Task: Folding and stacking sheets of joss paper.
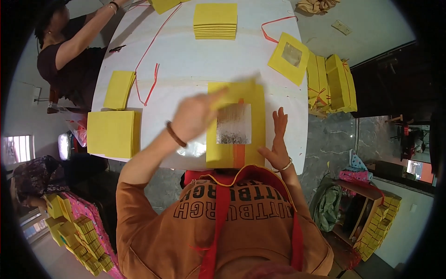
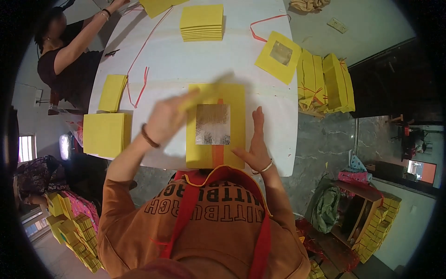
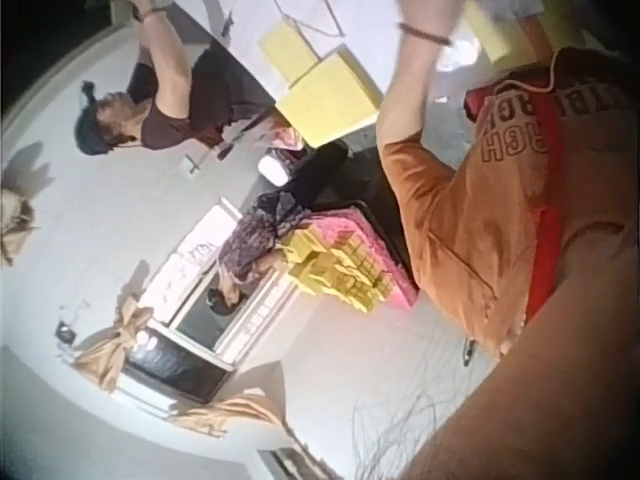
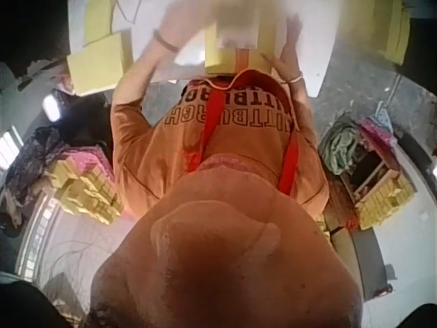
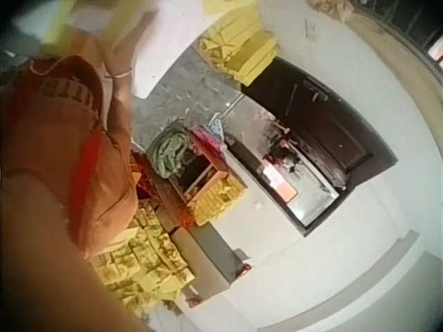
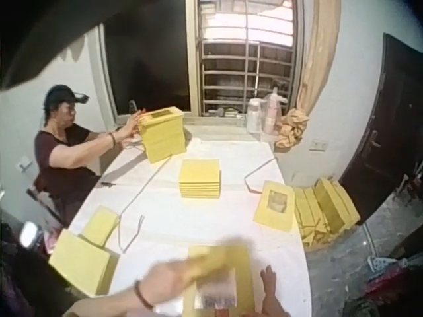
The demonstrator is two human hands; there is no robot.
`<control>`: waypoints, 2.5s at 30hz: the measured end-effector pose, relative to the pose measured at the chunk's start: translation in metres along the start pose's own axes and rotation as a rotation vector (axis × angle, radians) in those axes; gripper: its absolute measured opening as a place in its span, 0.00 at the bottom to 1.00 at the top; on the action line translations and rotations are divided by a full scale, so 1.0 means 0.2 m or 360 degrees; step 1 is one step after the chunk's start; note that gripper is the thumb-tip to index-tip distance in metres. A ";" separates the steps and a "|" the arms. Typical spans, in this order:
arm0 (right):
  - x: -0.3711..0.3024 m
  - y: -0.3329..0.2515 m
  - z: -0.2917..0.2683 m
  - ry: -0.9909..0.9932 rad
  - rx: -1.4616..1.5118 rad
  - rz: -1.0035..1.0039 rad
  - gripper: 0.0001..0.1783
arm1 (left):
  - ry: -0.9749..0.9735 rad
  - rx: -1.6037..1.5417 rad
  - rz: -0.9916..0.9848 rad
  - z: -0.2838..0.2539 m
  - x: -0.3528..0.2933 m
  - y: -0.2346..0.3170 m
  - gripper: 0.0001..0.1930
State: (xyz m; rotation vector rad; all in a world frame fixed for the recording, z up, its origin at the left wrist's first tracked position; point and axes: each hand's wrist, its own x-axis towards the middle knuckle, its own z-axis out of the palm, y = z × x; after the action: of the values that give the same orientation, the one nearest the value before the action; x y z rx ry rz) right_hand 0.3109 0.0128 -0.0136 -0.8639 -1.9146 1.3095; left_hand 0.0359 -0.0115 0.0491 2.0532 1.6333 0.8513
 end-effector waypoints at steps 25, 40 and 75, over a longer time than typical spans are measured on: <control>-0.01 -0.02 0.04 -0.0343 -0.1046 -0.0076 0.40 | -0.0274 0.1170 -0.0226 0.49 0.50 -1.15 0.35; 0.02 0.03 0.04 -0.0277 -0.0936 -0.0287 0.24 | 0.0139 0.0113 0.0544 0.18 -0.02 -0.28 0.16; 0.01 0.17 0.04 -0.0232 -0.0216 -0.0217 0.34 | -0.0129 -0.0440 0.0039 0.25 -0.43 0.00 0.08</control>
State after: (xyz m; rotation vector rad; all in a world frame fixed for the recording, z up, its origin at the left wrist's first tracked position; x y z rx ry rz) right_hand 0.3083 0.0201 -0.0474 -0.7054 -2.1568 1.2011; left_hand 0.0570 -0.0910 -0.0060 1.8928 1.3656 0.9323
